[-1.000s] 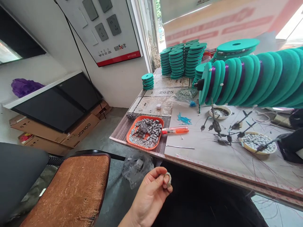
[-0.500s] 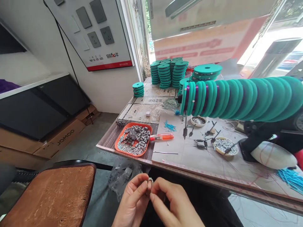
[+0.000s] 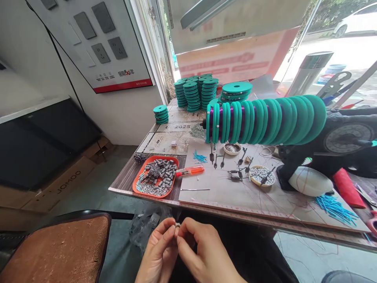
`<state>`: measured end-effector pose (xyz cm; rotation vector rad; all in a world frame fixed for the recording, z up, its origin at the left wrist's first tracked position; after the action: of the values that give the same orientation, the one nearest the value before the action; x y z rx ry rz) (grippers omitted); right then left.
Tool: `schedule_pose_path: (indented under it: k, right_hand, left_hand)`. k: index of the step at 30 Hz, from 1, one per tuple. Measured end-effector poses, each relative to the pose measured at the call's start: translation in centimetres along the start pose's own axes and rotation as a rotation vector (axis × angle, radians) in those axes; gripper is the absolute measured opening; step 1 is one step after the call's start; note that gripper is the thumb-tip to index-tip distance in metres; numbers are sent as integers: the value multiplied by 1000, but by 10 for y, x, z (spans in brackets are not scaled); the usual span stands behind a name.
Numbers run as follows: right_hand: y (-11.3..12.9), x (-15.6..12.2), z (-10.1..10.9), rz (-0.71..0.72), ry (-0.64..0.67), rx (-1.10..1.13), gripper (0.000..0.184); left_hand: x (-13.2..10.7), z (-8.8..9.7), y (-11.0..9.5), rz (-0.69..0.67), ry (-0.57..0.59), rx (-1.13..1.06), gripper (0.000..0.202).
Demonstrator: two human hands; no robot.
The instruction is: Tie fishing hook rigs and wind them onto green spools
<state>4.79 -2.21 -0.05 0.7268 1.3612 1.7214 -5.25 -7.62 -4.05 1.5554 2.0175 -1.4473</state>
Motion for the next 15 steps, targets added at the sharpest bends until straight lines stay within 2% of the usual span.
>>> schedule_pose_path:
  k: [8, 15]
  right_hand:
    - [0, 1, -1, -9, 6, 18, 26]
    - [-1, 0, -2, -19, 12, 17, 26]
  left_hand:
    - [8, 8, 3, -27, 5, 22, 21]
    - [-4, -2, -3, -92, -52, 53, 24]
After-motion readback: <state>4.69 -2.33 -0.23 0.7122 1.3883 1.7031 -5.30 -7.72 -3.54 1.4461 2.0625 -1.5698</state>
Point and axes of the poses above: each hand's wrist, its own x-axis towards the middle knuckle, its own z-axis out of the back of the hand, y = z × x, the point moved 3 cm from there along x, towards the middle knuckle, and after that the axes turned 14 degrees about -y, right-handed, at the moved point
